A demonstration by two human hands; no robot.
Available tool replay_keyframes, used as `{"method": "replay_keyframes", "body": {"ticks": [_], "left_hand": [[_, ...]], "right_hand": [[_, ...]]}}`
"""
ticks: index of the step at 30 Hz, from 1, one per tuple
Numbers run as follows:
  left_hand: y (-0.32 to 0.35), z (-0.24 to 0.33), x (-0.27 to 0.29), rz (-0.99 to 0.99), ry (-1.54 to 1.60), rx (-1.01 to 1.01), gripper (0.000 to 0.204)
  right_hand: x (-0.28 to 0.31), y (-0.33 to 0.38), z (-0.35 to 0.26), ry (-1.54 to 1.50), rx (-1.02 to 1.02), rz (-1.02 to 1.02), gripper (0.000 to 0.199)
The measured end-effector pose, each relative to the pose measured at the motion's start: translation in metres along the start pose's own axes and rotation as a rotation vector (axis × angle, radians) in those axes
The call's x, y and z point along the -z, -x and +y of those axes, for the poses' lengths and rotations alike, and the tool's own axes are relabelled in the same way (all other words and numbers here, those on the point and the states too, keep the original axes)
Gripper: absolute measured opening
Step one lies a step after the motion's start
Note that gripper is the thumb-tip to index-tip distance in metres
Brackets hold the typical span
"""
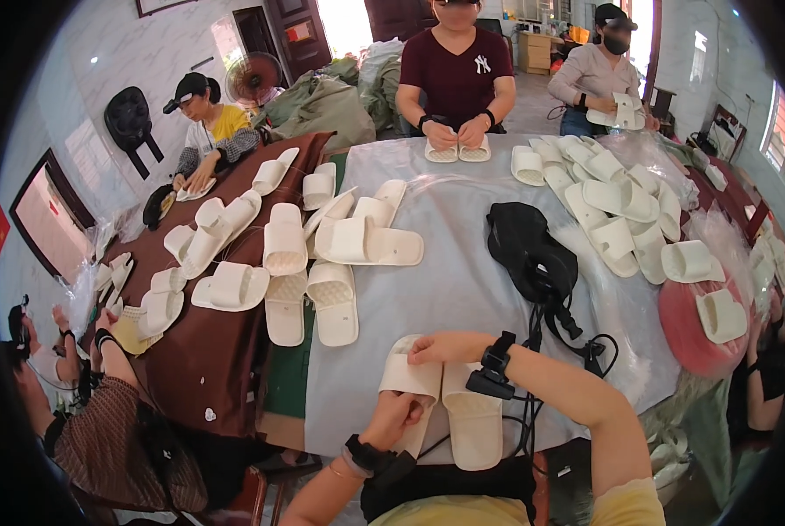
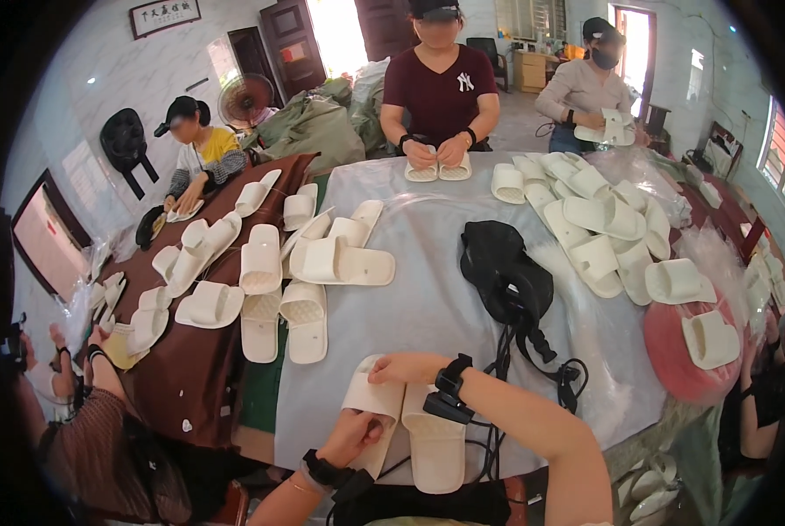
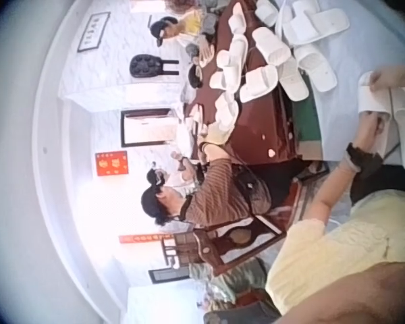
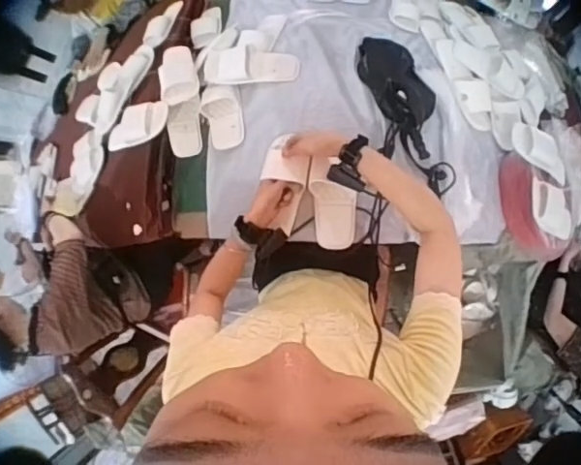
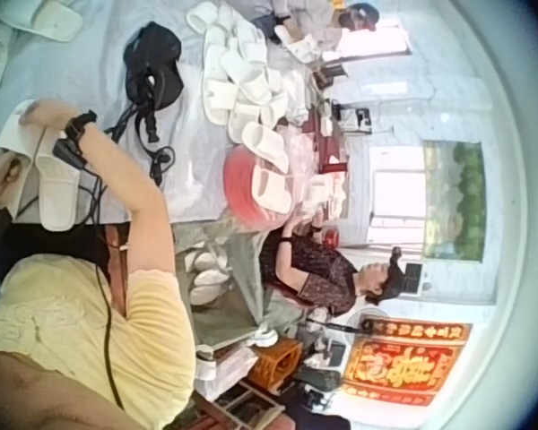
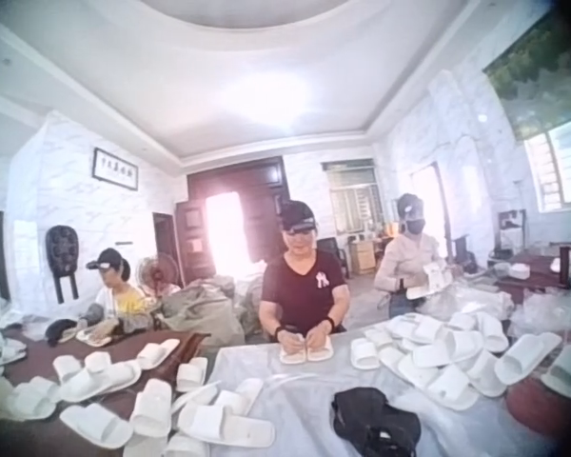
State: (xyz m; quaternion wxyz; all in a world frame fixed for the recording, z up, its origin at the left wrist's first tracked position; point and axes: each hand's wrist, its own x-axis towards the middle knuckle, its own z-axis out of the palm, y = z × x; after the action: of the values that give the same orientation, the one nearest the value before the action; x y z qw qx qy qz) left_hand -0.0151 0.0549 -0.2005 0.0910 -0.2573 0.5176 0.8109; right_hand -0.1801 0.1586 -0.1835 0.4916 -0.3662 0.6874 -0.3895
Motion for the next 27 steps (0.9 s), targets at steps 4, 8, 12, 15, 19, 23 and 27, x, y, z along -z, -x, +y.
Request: {"method": "replay_keyframes", "body": {"ticks": [4, 8, 12, 15, 19, 23, 27], "left_hand": [[0.001, -0.001, -0.001, 0.021, 0.026, -0.004, 0.011], [0.019, 0.001, 0.002, 0.002, -0.142, -0.066, 0.017], [0.058, 0.032, 0.003, 0.230, -1.244, -0.529, 0.015], [0.046, 0.066, -0.018, 0.258, -1.141, -0.895, 0.019], [0.016, 0.061, -0.034, 0.050, -0.983, -0.939, 0.025], [-0.002, 0.053, -0.029, -0.150, -0.802, -0.708, 0.030], [-0.009, 0.052, -0.024, -0.042, -0.838, -0.633, 0.022]], "right_hand": [[-0.004, 0.005, -0.007, -0.009, -0.094, 0.251, 0.030], [0.001, 0.021, -0.005, -0.148, 0.022, 0.556, 0.028], [-0.019, 0.060, -0.012, -0.104, 0.220, 0.785, 0.023], [-0.040, 0.084, -0.007, -0.193, 0.177, 0.770, 0.021], [-0.064, 0.081, 0.003, -0.398, 0.357, 0.737, 0.017], [-0.066, 0.081, 0.001, -0.676, 0.374, 0.614, 0.013], [-0.067, 0.070, 0.019, -0.497, 0.417, 0.843, 0.013]]}}
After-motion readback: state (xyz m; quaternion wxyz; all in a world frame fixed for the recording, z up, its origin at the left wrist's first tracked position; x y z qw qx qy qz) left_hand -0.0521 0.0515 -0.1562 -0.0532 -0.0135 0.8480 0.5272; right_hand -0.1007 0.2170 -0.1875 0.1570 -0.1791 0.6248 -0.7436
